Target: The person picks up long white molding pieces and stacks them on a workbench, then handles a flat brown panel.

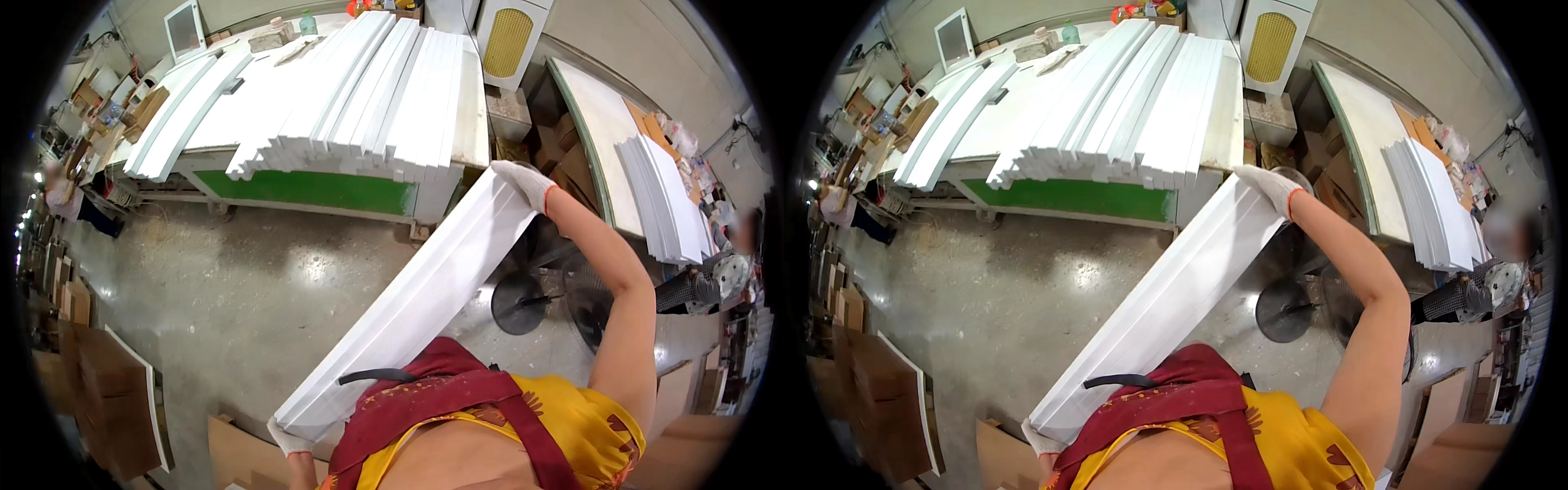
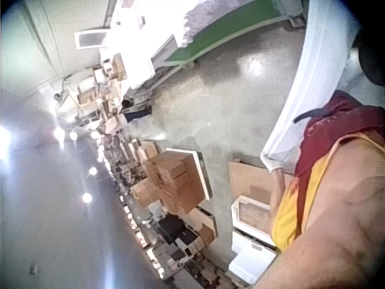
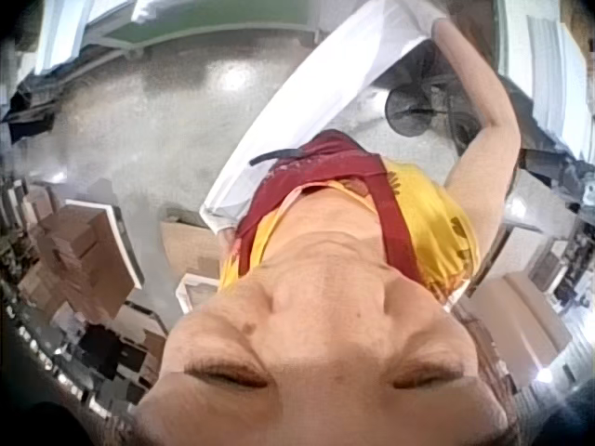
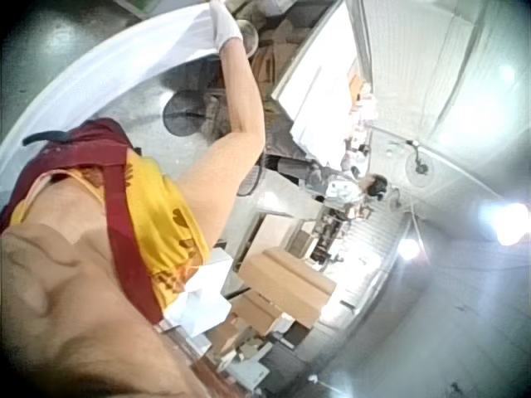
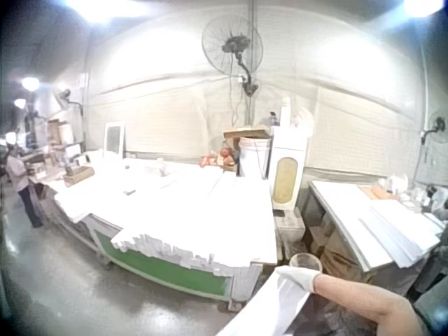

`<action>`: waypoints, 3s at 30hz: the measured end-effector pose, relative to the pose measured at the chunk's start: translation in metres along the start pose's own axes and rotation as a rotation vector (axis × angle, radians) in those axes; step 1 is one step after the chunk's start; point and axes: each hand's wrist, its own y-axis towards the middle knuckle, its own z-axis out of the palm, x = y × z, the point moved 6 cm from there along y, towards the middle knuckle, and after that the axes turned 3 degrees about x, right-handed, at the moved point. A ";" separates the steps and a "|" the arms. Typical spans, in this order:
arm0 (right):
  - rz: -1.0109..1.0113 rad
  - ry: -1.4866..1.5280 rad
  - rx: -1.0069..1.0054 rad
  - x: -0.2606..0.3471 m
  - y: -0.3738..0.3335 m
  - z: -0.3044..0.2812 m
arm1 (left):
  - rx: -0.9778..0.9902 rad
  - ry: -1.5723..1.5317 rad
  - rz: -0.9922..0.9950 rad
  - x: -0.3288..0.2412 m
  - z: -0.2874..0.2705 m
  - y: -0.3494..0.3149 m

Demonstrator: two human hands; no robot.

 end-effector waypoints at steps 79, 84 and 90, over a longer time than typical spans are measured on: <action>-0.823 -0.506 0.513 0.017 0.270 0.216 | -0.113 -0.843 0.029 0.106 0.469 0.049; -0.721 -0.722 1.009 -0.073 0.191 0.351 | -0.067 -0.980 0.114 0.104 0.387 0.029; -0.580 -1.089 1.264 -0.184 0.119 0.454 | -0.046 -1.120 0.410 0.082 0.214 -0.043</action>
